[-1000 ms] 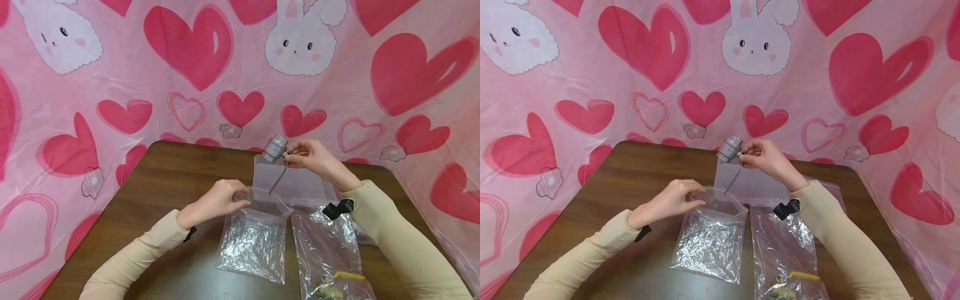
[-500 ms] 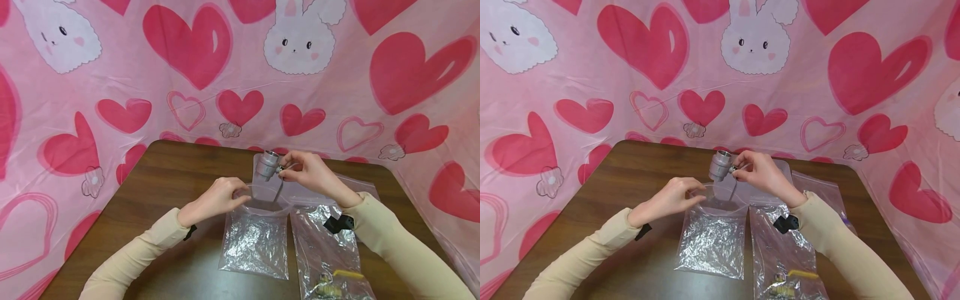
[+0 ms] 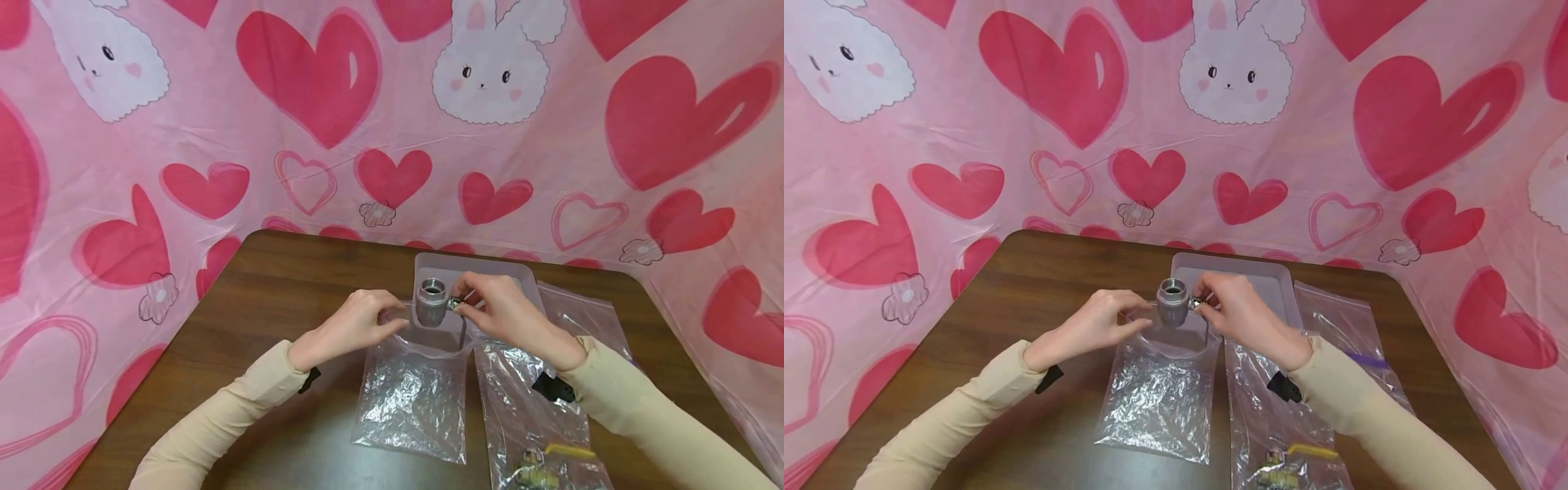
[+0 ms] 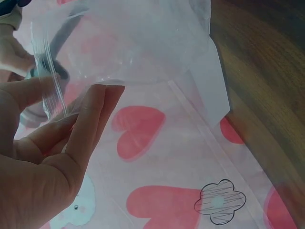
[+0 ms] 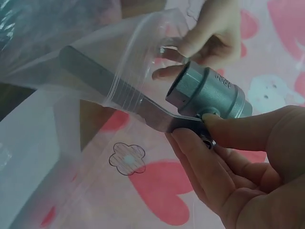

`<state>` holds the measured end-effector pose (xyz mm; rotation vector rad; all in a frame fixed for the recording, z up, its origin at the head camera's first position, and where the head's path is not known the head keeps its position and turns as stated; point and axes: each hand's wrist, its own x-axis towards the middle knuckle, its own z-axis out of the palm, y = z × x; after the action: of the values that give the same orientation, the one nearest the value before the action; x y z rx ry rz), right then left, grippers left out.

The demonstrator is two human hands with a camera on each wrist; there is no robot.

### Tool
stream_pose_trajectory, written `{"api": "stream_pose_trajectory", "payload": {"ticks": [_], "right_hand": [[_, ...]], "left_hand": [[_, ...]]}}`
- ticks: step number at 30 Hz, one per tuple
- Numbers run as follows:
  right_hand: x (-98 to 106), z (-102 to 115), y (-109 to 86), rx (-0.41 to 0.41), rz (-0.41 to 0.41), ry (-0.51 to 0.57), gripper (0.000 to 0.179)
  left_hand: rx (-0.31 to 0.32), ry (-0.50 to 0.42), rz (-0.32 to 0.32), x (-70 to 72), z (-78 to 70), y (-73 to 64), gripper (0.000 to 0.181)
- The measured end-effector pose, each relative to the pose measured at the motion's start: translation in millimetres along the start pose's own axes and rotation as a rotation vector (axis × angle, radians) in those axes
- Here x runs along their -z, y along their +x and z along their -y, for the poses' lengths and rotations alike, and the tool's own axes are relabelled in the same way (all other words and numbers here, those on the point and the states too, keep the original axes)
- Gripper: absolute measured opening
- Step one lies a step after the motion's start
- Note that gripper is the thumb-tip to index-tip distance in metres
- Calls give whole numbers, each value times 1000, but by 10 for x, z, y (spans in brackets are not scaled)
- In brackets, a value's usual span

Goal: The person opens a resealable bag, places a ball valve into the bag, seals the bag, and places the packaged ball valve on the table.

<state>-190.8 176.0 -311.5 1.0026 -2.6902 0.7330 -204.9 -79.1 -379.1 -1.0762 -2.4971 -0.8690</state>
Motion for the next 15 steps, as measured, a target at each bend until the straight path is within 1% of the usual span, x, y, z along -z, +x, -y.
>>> {"api": "stream_pose_trajectory", "payload": {"ticks": [4, 7, 12, 15], "right_hand": [[-47, 24, -27, 61, 17, 2, 16], [-80, 41, -41, 94, 21, -2, 17], [-131, 61, -52, 139, 7, -62, 19], [-148, 74, -58, 148, 14, -97, 19]], "left_hand": [[0, -20, 17, 8, -1, -11, 23], [3, -58, 31, 14, -7, -14, 25], [-5, -108, 45, 23, -20, -17, 29], [1, -125, 54, 35, -34, -24, 33]]}}
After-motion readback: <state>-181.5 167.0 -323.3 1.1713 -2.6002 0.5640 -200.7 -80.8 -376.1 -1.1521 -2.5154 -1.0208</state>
